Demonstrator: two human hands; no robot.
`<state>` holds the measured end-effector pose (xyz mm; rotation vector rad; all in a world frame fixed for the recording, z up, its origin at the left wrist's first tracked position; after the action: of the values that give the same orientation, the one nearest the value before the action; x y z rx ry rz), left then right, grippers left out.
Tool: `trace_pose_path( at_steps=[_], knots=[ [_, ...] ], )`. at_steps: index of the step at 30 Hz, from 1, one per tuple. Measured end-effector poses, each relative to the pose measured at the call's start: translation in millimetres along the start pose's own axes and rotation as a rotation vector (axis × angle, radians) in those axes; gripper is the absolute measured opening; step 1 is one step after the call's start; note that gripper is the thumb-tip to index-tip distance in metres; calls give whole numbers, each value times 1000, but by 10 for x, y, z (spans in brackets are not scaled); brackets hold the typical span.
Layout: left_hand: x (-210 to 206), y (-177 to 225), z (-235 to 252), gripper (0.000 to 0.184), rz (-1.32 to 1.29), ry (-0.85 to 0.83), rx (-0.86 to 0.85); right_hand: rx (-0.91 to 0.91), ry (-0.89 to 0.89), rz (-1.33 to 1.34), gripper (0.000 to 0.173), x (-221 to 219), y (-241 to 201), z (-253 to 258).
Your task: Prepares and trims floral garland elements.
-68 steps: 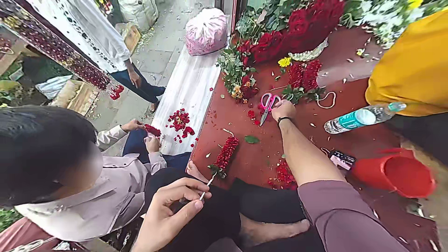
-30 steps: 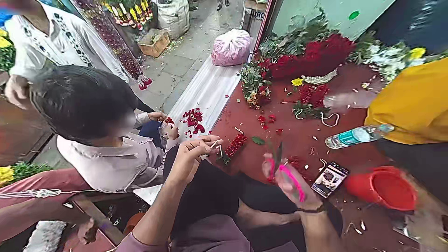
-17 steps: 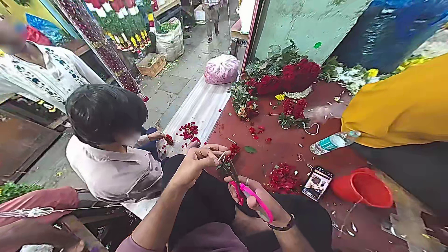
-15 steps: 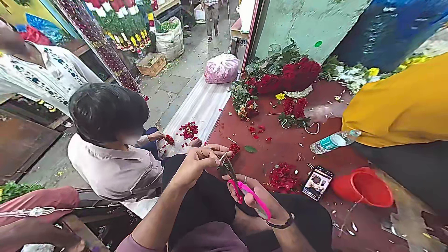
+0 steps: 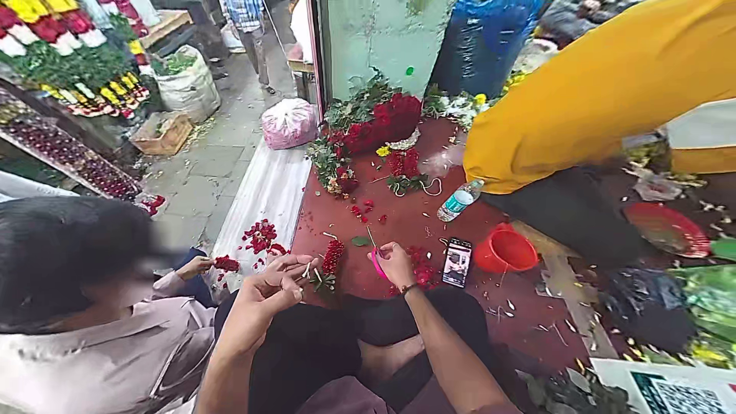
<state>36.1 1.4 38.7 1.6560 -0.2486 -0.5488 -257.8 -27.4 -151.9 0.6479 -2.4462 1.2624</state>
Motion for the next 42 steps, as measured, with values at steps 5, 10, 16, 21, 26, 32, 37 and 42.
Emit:
trace_pose_path(
  at_steps=[5,10,16,21,26,32,37,42],
  knots=[
    [-71,176,177,14,47,-39,-82,-216,6,-216,41,-178,300,357],
    [-100,406,299,13,80,-29,-178,-319,-151,-364,44,-385,385,396],
    [-204,593,497,13,148,-70,-208,126,-202,-174,48,-126,-687,-51],
    [-443,941,727,13,169,-170,-353,618,-431,91,26,71,-1824,-592],
    [-637,1156,489,8,211,-230,-499,376,-436,67,36,-89,-1490,-319],
    [-425,909,-126,9,205,-405,-297,244,-461,65,37,-67,-1151,-418],
    [286,418,-570,7,327,-177,-156,393,-373,38,33,425,-1273,-716],
    [745,115,-656,14,508,104,-100,595,-270,98,24,1186,-1736,-929]
  ],
)
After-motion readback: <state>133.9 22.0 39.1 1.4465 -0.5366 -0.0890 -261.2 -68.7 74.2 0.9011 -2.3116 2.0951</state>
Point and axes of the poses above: each hand's wrist, its own z-axis towards the middle knuckle, its own x-axis out of the back of the hand, y = z × x, the point moved 8 cm from there along z, towards the middle knuckle, and after that the axes turned 11 degrees about -y, right-handed, at the moved point
